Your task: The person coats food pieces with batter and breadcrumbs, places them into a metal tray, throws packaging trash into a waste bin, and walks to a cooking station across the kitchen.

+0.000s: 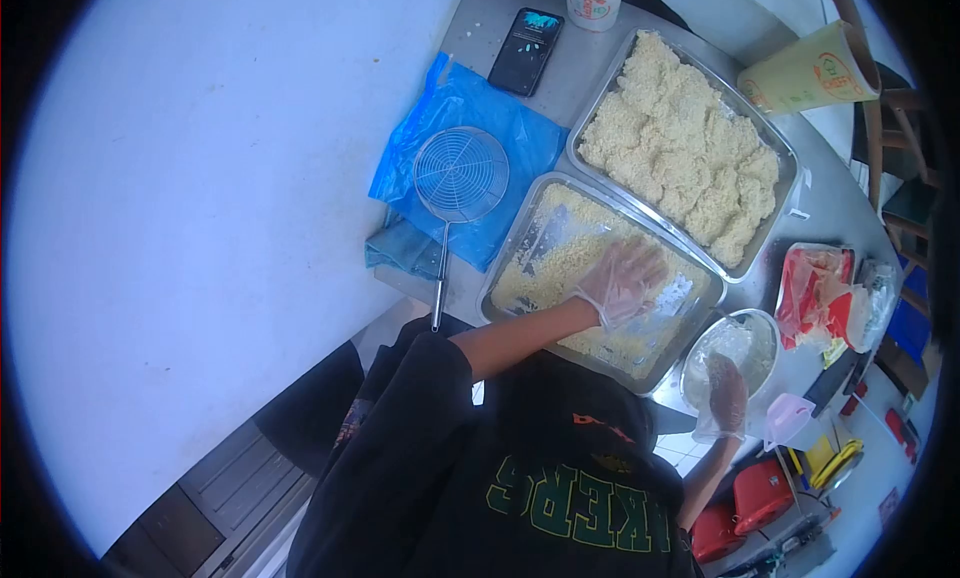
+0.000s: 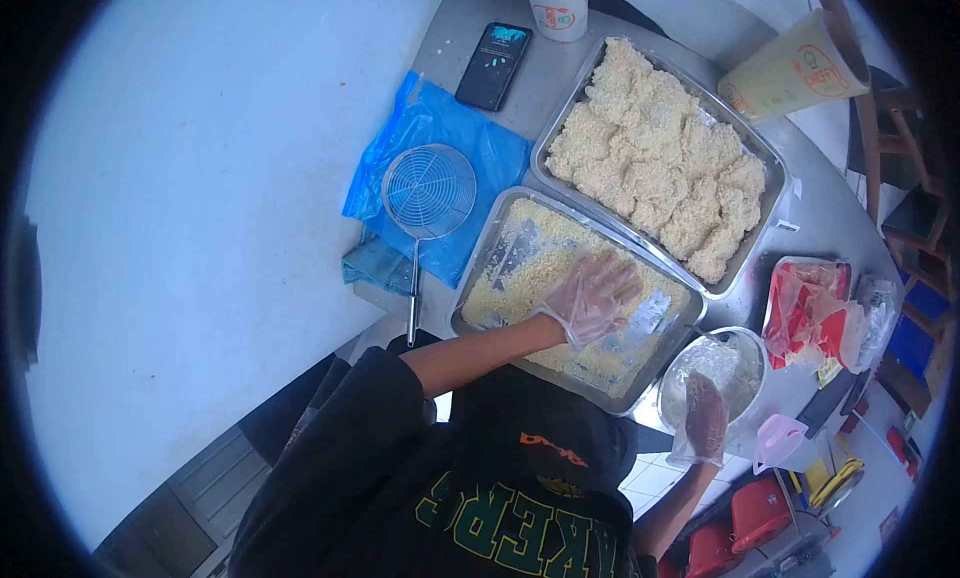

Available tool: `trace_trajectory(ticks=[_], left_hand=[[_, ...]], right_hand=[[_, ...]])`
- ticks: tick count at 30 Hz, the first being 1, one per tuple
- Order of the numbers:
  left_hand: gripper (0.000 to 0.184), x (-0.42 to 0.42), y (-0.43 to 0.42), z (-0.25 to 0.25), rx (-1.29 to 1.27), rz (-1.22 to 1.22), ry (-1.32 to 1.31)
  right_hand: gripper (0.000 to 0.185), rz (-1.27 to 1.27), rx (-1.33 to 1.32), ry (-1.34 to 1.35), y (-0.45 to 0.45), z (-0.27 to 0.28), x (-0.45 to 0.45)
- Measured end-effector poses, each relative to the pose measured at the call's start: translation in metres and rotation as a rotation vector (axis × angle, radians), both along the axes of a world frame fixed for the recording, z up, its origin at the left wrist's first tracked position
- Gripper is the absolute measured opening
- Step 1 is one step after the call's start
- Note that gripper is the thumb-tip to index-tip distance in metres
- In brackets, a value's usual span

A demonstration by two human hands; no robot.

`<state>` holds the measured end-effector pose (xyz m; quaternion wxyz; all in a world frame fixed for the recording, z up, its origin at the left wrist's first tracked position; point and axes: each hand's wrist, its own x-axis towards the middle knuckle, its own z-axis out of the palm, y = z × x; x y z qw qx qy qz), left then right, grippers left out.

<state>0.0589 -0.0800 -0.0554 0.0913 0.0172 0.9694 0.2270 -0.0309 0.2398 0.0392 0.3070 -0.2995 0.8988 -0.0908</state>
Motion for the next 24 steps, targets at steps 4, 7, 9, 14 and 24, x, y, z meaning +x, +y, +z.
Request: trace_trajectory(ticks=[4, 7, 9, 14, 24], left_hand=[[0.062, -0.002, 0.017, 0.0, -0.065, 0.067, 0.056], [0.049, -0.014, 0.048, -0.007, 0.001, 0.051, 0.01], [0.042, -0.013, 0.061, -0.021, 0.069, 0.0, -0.037], [0.032, 0.02, 0.067, -0.038, 0.022, -0.369, -0.121], [0.053, 0.115, -0.067, 0.04, -0.16, -0.418, 0.04]], right_hand=[[0.031, 0.011, 0.032, 0.013, -0.001, 0.005, 0.0], [0.036, 0.07, -0.061, 0.063, 0.002, 0.011, 0.002], [0.038, 0.008, -0.047, 0.096, -0.004, 0.019, 0.002], [0.038, -0.012, -0.159, 0.145, 0.01, 0.022, 0.005], [0.038, -0.169, -0.248, 0.079, 0.022, 0.01, 0.03]])
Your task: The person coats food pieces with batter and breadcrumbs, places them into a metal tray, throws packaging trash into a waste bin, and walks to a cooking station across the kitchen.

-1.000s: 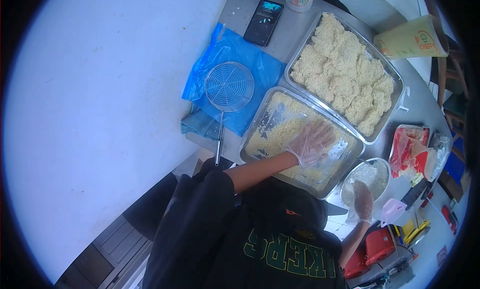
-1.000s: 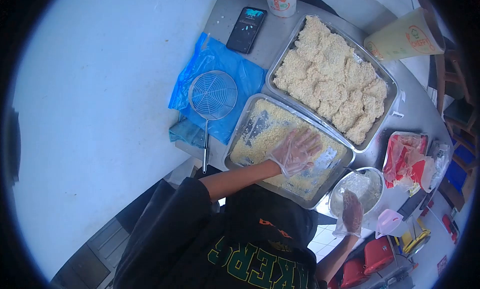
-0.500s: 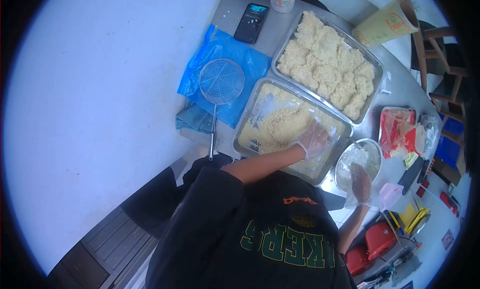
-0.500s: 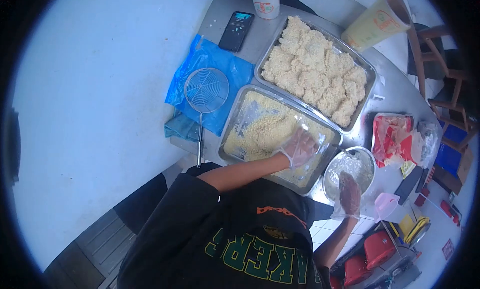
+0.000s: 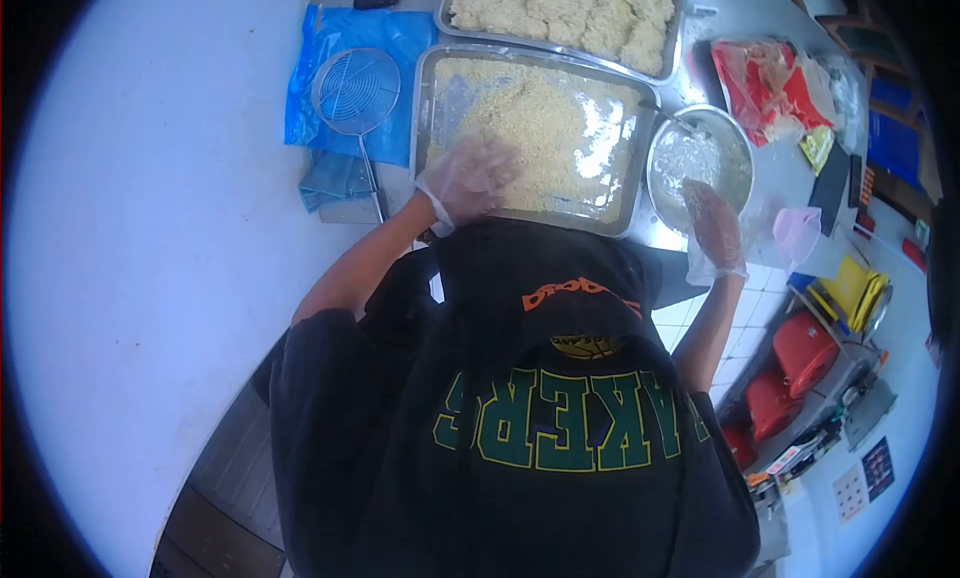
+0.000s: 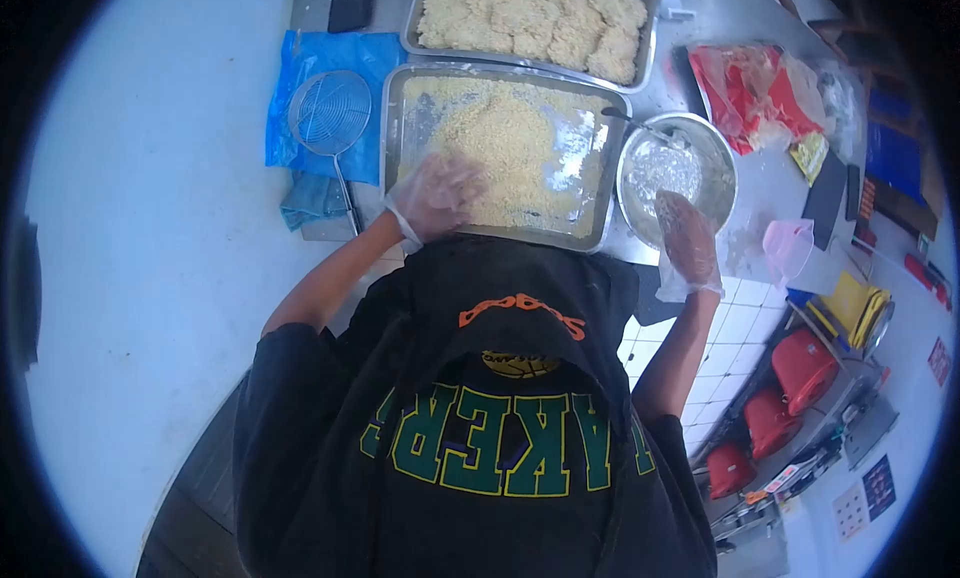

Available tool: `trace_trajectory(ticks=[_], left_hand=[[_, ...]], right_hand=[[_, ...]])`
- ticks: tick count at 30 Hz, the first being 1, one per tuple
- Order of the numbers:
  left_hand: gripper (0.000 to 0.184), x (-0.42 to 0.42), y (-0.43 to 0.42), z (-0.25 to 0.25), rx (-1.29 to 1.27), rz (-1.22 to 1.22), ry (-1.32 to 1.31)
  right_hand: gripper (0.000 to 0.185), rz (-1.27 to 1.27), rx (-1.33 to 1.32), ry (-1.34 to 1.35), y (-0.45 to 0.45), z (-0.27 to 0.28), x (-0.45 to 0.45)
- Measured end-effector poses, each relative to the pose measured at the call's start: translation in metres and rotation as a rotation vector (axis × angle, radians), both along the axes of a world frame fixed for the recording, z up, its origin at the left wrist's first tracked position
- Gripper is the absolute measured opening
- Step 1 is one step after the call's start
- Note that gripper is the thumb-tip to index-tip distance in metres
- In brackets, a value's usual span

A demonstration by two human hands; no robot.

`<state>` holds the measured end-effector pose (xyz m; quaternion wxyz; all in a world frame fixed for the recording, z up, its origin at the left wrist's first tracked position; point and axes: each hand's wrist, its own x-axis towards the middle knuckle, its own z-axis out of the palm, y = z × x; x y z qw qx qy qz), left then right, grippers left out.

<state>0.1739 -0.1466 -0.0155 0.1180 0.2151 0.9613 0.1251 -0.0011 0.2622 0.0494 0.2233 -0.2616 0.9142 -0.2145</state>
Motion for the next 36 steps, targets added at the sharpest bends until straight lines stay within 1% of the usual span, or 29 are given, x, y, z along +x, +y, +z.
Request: trace_trajectory(ticks=[1, 3, 4, 5, 6, 7, 9, 10, 12, 13, 15, 16, 18, 19, 20, 21, 22, 24, 25, 27, 28, 30, 31, 33, 34, 35, 36], left_hand=[[0.053, 0.001, 0.0, -0.002, 0.003, -0.018, -0.001], [0.058, -0.006, 0.003, -0.007, -0.076, -0.043, 0.086], [0.058, -0.011, 0.01, -0.009, -0.073, -0.05, 0.09], [0.057, -0.019, 0.02, -0.012, -0.027, -0.119, 0.062], [0.056, -0.029, 0.03, -0.013, 0.016, -0.191, 0.034], [0.056, -0.037, 0.041, -0.02, 0.014, -0.201, 0.042], [0.053, -0.051, 0.065, -0.031, 0.018, -0.34, -0.027], [0.053, -0.058, 0.076, -0.03, 0.018, -0.355, -0.024], [0.045, -0.066, 0.098, -0.03, 0.077, -0.33, 0.098], [0.045, -0.07, 0.111, -0.04, 0.084, -0.354, 0.092], [0.036, -0.08, 0.127, -0.053, 0.163, -0.135, -0.187], [0.036, -0.083, 0.133, -0.055, 0.16, -0.137, -0.189], [0.025, -0.09, 0.141, -0.057, 0.239, -0.008, -0.119], [0.025, -0.099, 0.143, -0.051, 0.237, -0.008, -0.118], [0.022, -0.109, 0.143, -0.045, 0.221, -0.068, -0.112], [0.021, -0.115, 0.143, -0.041, 0.206, -0.127, -0.108], [0.021, -0.116, 0.141, -0.043, 0.201, -0.126, -0.105], [0.021, -0.116, 0.134, -0.038, 0.328, -0.026, -0.02], [0.021, -0.116, 0.13, -0.032, 0.324, -0.03, -0.024], [0.023, -0.114, 0.116, -0.016, 0.181, 0.139, -0.013], [0.023, -0.115, 0.107, -0.014, 0.179, 0.131, -0.021], [0.03, -0.118, 0.089, -0.007, 0.543, 0.445, -0.086], [0.03, -0.117, 0.086, -0.003, 0.544, 0.439, -0.094], [0.037, -0.114, 0.082, 0.003, 1.336, 0.852, -0.417], [0.034, -0.116, 0.076, -0.002, 1.57, 0.88, -0.588], [0.034, -0.117, 0.074, -0.004, 1.566, 0.878, -0.597], [0.034, -0.117, 0.073, -0.006, 1.535, 0.818, -0.576]], right_hand=[[0.037, 0.014, -0.026, 0.009, 0.002, -0.002, 0.001], [0.037, 0.018, -0.048, 0.025, 0.004, -0.003, 0.002], [0.036, 0.012, -0.098, 0.023, 0.003, -0.004, 0.003], [0.035, 0.01, -0.153, 0.026, 0.001, -0.004, 0.002], [0.035, 0.004, -0.155, 0.034, -0.003, 0.0, 0.002], [0.035, 0.006, -0.132, 0.042, -0.007, 0.006, 0.001], [0.036, -0.006, -0.108, 0.055, -0.006, 0.008, 0.0], [0.036, -0.006, -0.121, 0.087, -0.004, 0.006, 0.0], [0.036, -0.022, -0.131, 0.117, 0.004, -0.002, 0.002], [0.036, -0.036, -0.146, 0.141, 0.012, -0.005, 0.006], [0.037, -0.034, -0.165, 0.163, 0.018, -0.009, 0.007], [0.033, -0.052, -0.123, 0.127, 0.019, -0.009, 0.008], [0.03, -0.068, -0.082, 0.093, 0.019, -0.007, 0.009], [0.034, -0.075, -0.094, 0.064, 0.016, -0.002, 0.008], [0.039, -0.081, -0.107, 0.038, 0.014, 0.0, 0.007], [0.039, -0.08, -0.11, 0.039, 0.018, -0.005, 0.008], [0.039, -0.071, -0.146, 0.089, 0.024, -0.011, 0.009], [0.039, -0.065, -0.187, 0.138, 0.027, -0.015, 0.007], [0.039, -0.079, -0.178, 0.105, 0.025, -0.012, 0.004], [0.038, -0.104, -0.171, 0.062, 0.025, -0.014, 0.005], [0.034, -0.093, -0.153, 0.077, 0.027, -0.018, 0.005], [0.031, -0.089, -0.13, 0.088, 0.027, -0.02, 0.005], [0.031, -0.095, -0.137, 0.084, 0.024, -0.017, 0.005], [0.03, -0.109, -0.14, 0.077, 0.018, -0.011, 0.003], [0.03, -0.108, -0.132, 0.053, 0.015, -0.007, 0.001], [0.03, -0.106, -0.124, 0.026, 0.012, -0.004, 0.0], [0.03, -0.112, -0.123, 0.021, 0.01, -0.001, 0.0]])
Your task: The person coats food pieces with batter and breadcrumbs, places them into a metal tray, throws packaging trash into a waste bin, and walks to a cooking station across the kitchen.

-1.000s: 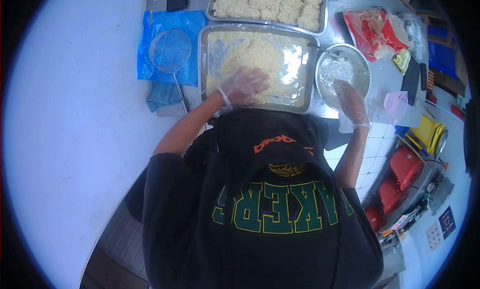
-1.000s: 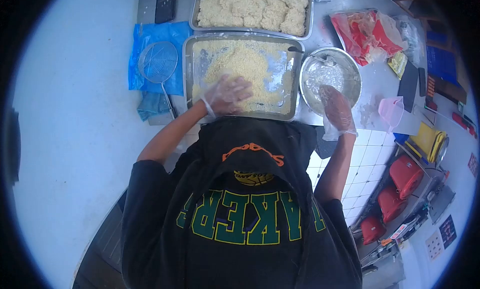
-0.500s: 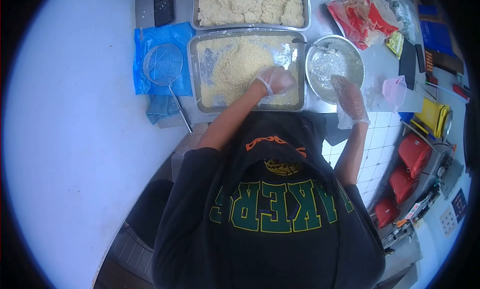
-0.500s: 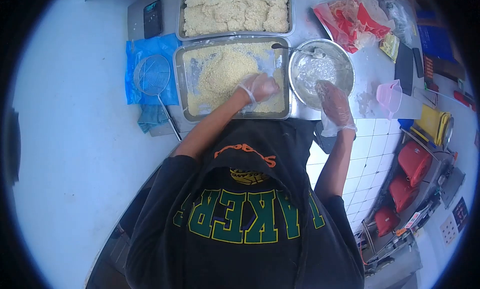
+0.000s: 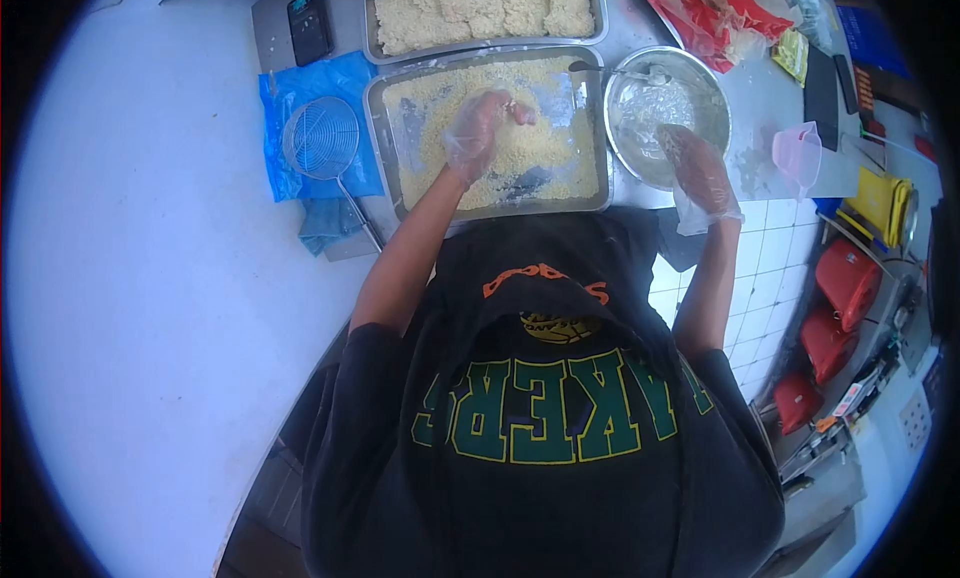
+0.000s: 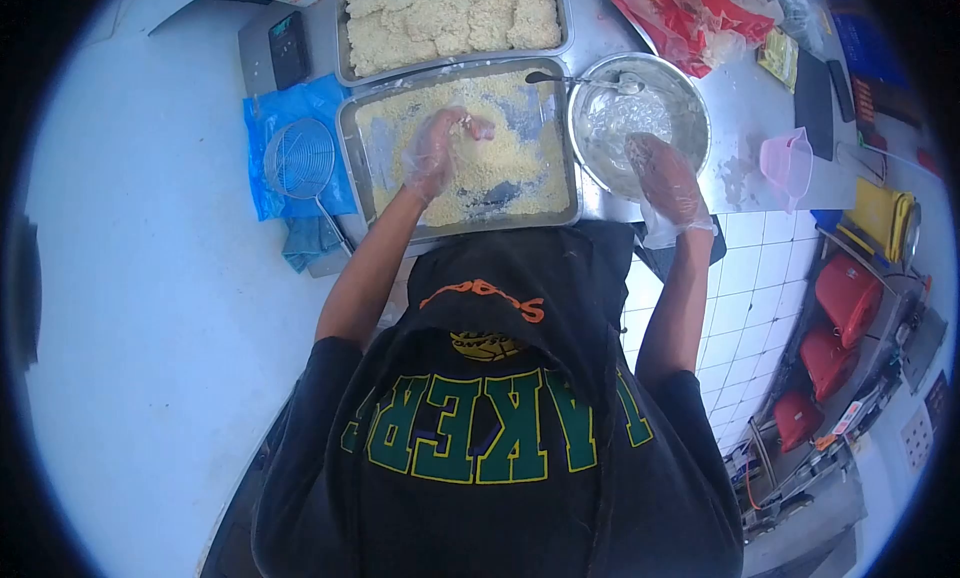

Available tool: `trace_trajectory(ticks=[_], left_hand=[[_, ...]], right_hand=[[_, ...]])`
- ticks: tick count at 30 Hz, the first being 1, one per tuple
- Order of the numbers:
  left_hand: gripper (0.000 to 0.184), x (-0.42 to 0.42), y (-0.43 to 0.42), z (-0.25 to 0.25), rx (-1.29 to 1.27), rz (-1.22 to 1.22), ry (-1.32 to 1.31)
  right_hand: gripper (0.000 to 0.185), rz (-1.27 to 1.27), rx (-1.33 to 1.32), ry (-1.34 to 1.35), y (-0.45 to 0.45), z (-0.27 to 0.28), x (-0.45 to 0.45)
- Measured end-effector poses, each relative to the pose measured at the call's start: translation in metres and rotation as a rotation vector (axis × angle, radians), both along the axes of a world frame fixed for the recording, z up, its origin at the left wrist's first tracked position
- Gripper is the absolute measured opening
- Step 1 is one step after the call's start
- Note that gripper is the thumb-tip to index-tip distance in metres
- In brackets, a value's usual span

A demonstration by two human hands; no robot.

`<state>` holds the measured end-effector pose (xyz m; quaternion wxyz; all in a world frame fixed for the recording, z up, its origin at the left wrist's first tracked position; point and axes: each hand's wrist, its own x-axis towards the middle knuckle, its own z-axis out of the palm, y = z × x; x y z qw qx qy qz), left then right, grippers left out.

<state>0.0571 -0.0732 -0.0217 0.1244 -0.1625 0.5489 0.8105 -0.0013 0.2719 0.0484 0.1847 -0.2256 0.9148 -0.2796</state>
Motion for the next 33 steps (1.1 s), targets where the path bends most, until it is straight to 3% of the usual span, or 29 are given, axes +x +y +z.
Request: trace_trajectory(ticks=[2, 4, 5, 7, 14, 17, 19, 23, 29, 31, 32, 33], left_hand=[[0.035, -0.005, -0.002, -0.005, -0.031, -0.041, 0.039], [0.038, -0.017, -0.003, -0.019, -0.999, -0.4, 0.375], [0.038, -0.018, 0.0, -0.025, -0.994, -0.402, 0.373], [0.045, -0.026, 0.013, -0.026, -1.751, -0.409, 0.499], [0.057, -0.027, 0.021, -0.02, -1.791, -0.492, 0.376], [0.06, -0.011, 0.026, -0.019, -1.718, -0.646, 0.36], [0.063, 0.001, 0.038, -0.019, -1.619, -0.909, 0.603], [0.063, 0.026, 0.051, -0.03, -1.503, -0.982, 0.819], [0.051, 0.022, 0.076, -0.047, -1.418, -1.028, 0.855], [0.034, 0.004, 0.086, -0.04, -1.246, -1.096, 0.596], [0.023, 0.002, 0.087, -0.049, -1.292, -0.875, 0.775], [0.023, 0.0, 0.084, -0.043, -1.298, -0.87, 0.769]], right_hand=[[0.029, -0.059, 0.043, -0.078, -0.003, 0.004, 0.0], [0.029, -0.041, 0.031, -0.039, 0.005, -0.012, 0.001], [0.028, -0.02, 0.018, 0.005, 0.01, -0.019, 0.002], [0.028, -0.036, 0.033, -0.029, 0.009, -0.018, 0.002], [0.028, -0.131, -0.012, -0.049, 0.006, -0.015, 0.0], [0.028, -0.122, -0.056, -0.017, 0.009, -0.016, 0.004], [0.028, -0.097, -0.053, 0.019, 0.018, -0.028, 0.008], [0.028, -0.097, -0.045, 0.044, 0.03, -0.043, 0.013], [0.03, -0.076, -0.043, 0.068, 0.029, -0.035, 0.012], [0.031, -0.079, -0.028, 0.037, 0.024, -0.023, 0.009], [0.031, -0.092, -0.004, 0.003, 0.021, -0.019, 0.009], [0.031, -0.085, -0.007, 0.003, 0.023, -0.022, 0.009]])
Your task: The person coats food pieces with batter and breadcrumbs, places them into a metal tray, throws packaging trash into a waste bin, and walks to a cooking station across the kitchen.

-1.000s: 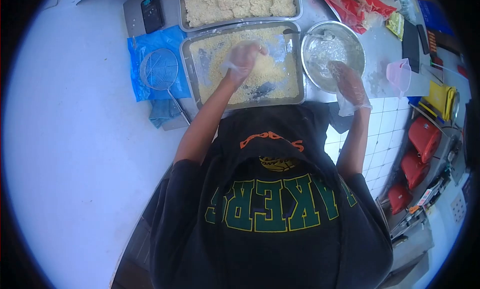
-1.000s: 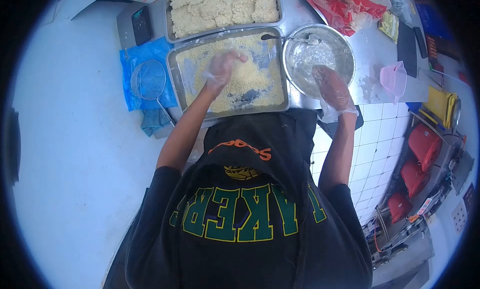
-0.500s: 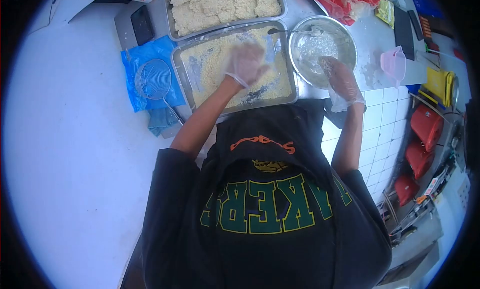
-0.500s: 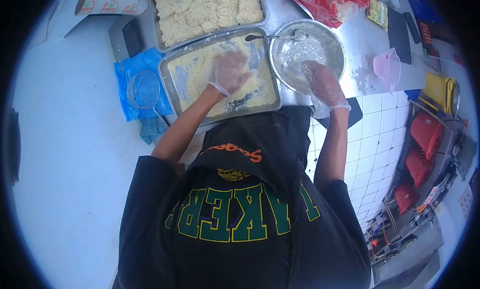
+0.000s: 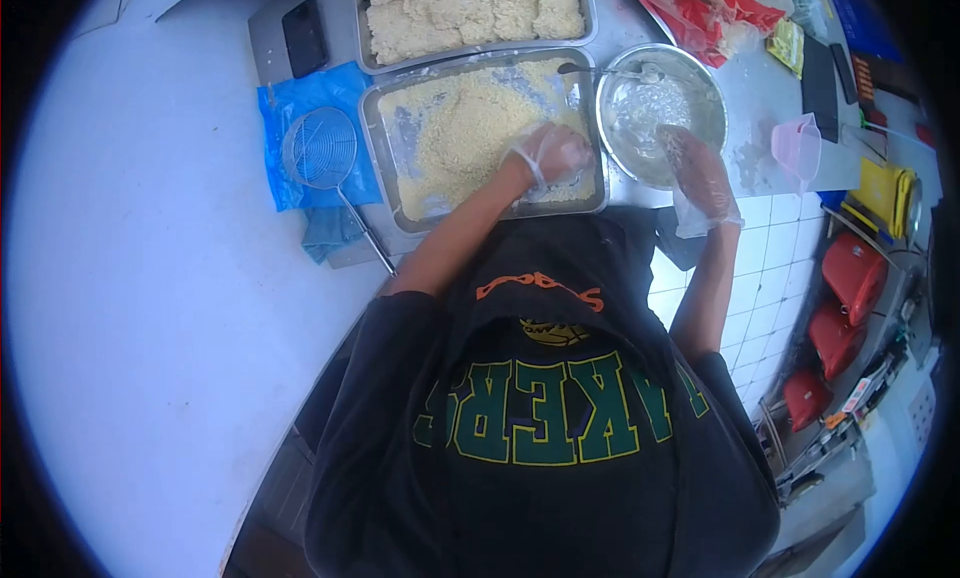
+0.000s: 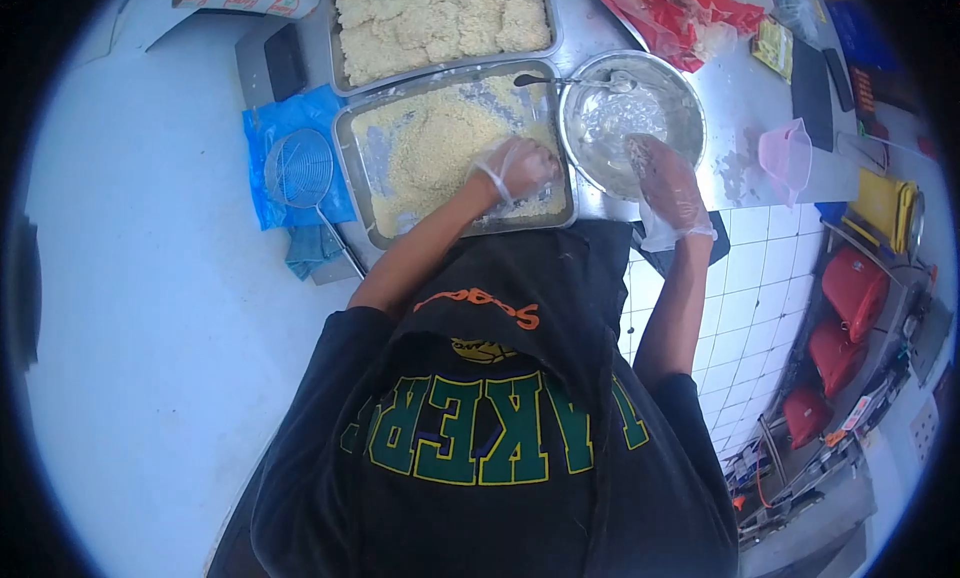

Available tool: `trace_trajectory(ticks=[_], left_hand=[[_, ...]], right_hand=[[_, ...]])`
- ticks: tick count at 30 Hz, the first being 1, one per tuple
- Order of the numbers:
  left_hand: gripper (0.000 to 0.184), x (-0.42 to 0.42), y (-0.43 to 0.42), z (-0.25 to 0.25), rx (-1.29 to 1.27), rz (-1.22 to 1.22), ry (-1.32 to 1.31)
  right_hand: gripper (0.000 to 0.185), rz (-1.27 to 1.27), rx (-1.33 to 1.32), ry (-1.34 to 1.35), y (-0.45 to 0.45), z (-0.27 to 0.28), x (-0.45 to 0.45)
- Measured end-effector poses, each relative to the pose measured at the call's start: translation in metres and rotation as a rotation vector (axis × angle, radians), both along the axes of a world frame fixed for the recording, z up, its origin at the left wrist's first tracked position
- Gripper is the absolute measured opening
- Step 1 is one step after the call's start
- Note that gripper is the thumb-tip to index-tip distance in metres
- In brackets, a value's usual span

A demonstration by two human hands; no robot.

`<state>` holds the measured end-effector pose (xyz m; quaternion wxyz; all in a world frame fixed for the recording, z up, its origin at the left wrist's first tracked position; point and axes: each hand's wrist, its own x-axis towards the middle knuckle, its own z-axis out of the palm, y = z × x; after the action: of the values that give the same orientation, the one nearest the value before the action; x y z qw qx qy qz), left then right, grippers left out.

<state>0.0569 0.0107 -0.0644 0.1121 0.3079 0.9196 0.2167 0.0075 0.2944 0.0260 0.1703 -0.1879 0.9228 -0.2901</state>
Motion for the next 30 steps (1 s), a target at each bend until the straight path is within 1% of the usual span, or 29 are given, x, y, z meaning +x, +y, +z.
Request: trace_trajectory(ticks=[2, 3, 5, 6, 8, 9, 11, 12, 13, 14, 16, 17, 19, 20, 21, 22, 23, 24, 25, 26, 27, 28, 29, 30], left_hand=[[0.023, -0.007, -0.006, 0.013, 0.12, 0.101, -0.074], [0.023, -0.006, -0.011, 0.015, 0.117, 0.106, -0.07], [0.024, 0.002, -0.026, 0.02, 0.222, 0.272, 0.081], [0.024, 0.006, -0.037, 0.023, 0.218, 0.271, 0.079], [0.022, 0.015, -0.063, 0.027, 0.375, 0.69, -0.215], [0.025, 0.028, -0.081, -0.003, 0.362, 0.745, 0.042], [0.027, 0.044, -0.115, -0.027, 0.343, 0.794, 0.3], [0.032, 0.046, -0.129, -0.014, 0.89, 0.966, -0.158], [0.038, 0.047, -0.134, -0.002, 1.423, 1.069, -0.657], [0.038, 0.053, -0.129, 0.008, 1.422, 1.073, -0.657], [0.04, 0.064, -0.114, 0.029, 1.175, 1.093, -0.399], [0.04, 0.064, -0.114, 0.037, 1.175, 1.096, -0.399], [0.043, 0.061, -0.114, 0.047, 0.863, 0.915, -0.268], [0.043, 0.058, -0.114, 0.044, 0.865, 0.913, -0.271], [0.041, 0.051, -0.114, 0.037, 0.715, 0.905, -0.171], [0.042, 0.045, -0.114, 0.03, 0.565, 0.892, -0.074], [0.042, 0.036, -0.111, 0.022, 0.569, 0.894, -0.079], [0.045, 0.023, -0.107, 0.014, 0.273, 0.816, 0.109], [0.051, 0.016, -0.103, 0.008, -0.02, 0.724, 0.29], [0.051, 0.019, -0.104, 0.006, -0.011, 0.727, 0.282], [0.053, 0.021, -0.107, 0.006, -0.054, 0.699, 0.17], [0.056, 0.023, -0.108, 0.01, -0.103, 0.671, 0.067], [0.056, 0.031, -0.108, 0.012, -0.109, 0.673, 0.067], [0.056, 0.029, -0.107, 0.013, -0.23, 0.649, 0.07]], right_hand=[[0.032, 0.027, 0.019, 0.058, 0.007, -0.007, 0.0], [0.032, 0.032, 0.016, 0.062, 0.007, -0.005, -0.002], [0.033, 0.022, -0.031, 0.054, 0.007, -0.002, -0.001], [0.033, 0.02, -0.034, 0.052, 0.006, -0.001, -0.002], [0.034, 0.021, -0.022, 0.029, 0.004, 0.0, -0.002], [0.034, 0.019, -0.023, 0.023, 0.003, 0.002, -0.002], [0.034, 0.007, 0.021, -0.001, -0.003, 0.005, -0.004], [0.034, 0.008, 0.02, -0.003, -0.003, 0.003, -0.004], [0.034, 0.023, 0.015, 0.013, -0.004, 0.001, -0.004], [0.034, 0.038, 0.011, 0.028, -0.004, -0.001, -0.004], [0.033, 0.032, -0.002, 0.01, -0.01, 0.0, -0.006], [0.033, 0.021, -0.013, -0.007, -0.012, 0.001, -0.007], [0.032, 0.031, -0.021, 0.011, -0.012, -0.001, -0.007], [0.031, 0.038, -0.028, 0.027, -0.011, -0.002, -0.007], [0.031, 0.037, -0.024, 0.025, -0.009, -0.004, -0.006], [0.031, 0.046, -0.018, 0.037, -0.006, -0.007, -0.004], [0.03, 0.057, -0.013, 0.05, -0.003, -0.009, -0.003], [0.03, 0.058, -0.008, 0.049, -0.003, -0.01, -0.003], [0.03, 0.058, 0.008, 0.047, -0.002, -0.01, -0.003], [0.03, 0.059, 0.028, 0.041, 0.001, -0.009, -0.001], [0.03, 0.059, 0.04, 0.037, -0.001, -0.001, -0.002], [0.03, 0.009, 0.035, -0.014, -0.006, 0.007, -0.004], [0.03, -0.041, 0.021, -0.069, -0.012, 0.014, -0.002], [0.03, -0.04, 0.009, -0.052, -0.015, 0.013, -0.004]])
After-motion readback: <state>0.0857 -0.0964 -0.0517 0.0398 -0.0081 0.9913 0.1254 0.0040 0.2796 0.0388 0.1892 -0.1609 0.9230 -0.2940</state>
